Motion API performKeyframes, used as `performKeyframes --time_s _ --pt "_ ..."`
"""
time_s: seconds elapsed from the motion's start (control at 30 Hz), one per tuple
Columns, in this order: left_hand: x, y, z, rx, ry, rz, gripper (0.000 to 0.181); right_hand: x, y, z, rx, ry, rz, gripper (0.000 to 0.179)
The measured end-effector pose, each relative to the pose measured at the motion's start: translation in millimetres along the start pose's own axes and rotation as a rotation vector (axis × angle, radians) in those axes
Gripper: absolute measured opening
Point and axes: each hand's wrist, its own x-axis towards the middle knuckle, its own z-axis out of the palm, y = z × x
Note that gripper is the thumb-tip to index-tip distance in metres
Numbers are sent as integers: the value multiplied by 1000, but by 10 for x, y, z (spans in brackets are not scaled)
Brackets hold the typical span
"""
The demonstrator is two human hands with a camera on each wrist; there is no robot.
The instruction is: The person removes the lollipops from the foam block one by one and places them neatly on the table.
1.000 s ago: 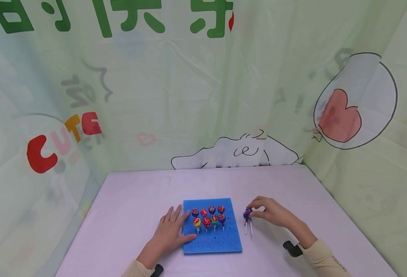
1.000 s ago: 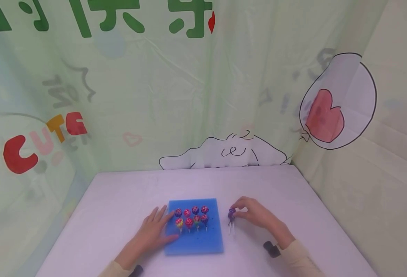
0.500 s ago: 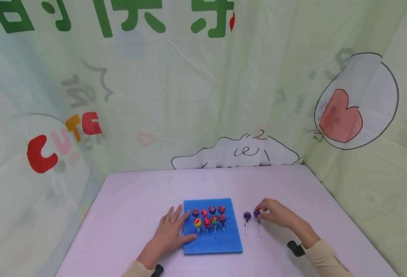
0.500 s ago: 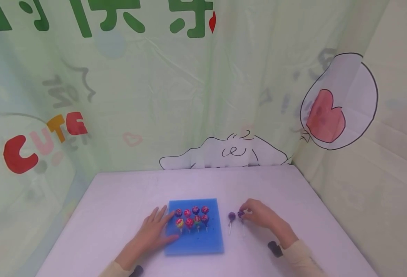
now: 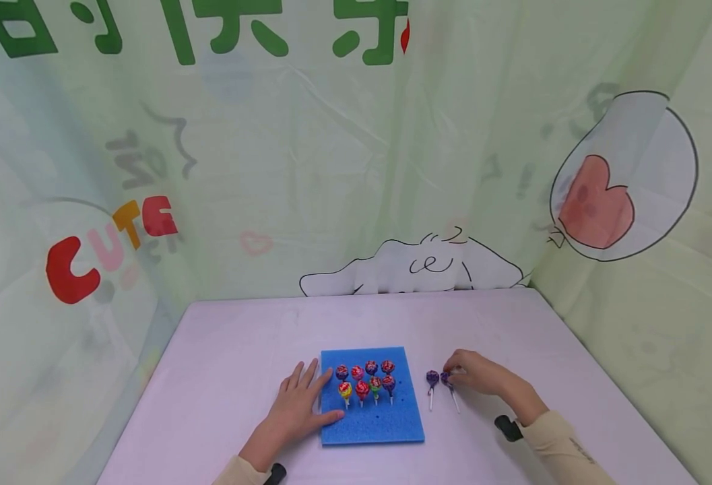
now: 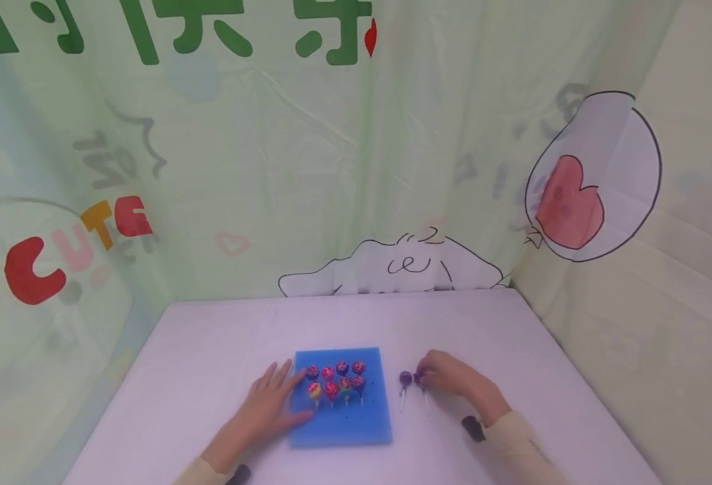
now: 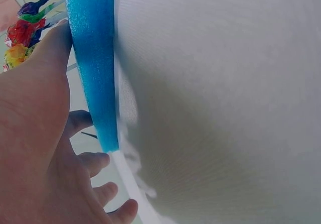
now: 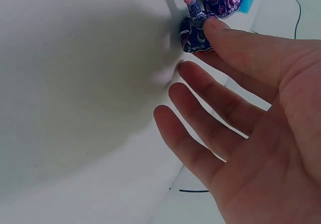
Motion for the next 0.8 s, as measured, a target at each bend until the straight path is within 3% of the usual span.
performKeyframes --time_s 0.8 --pt "-13 14 -31 -5 1 2 92 51 -65 22 33 -3 63 25"
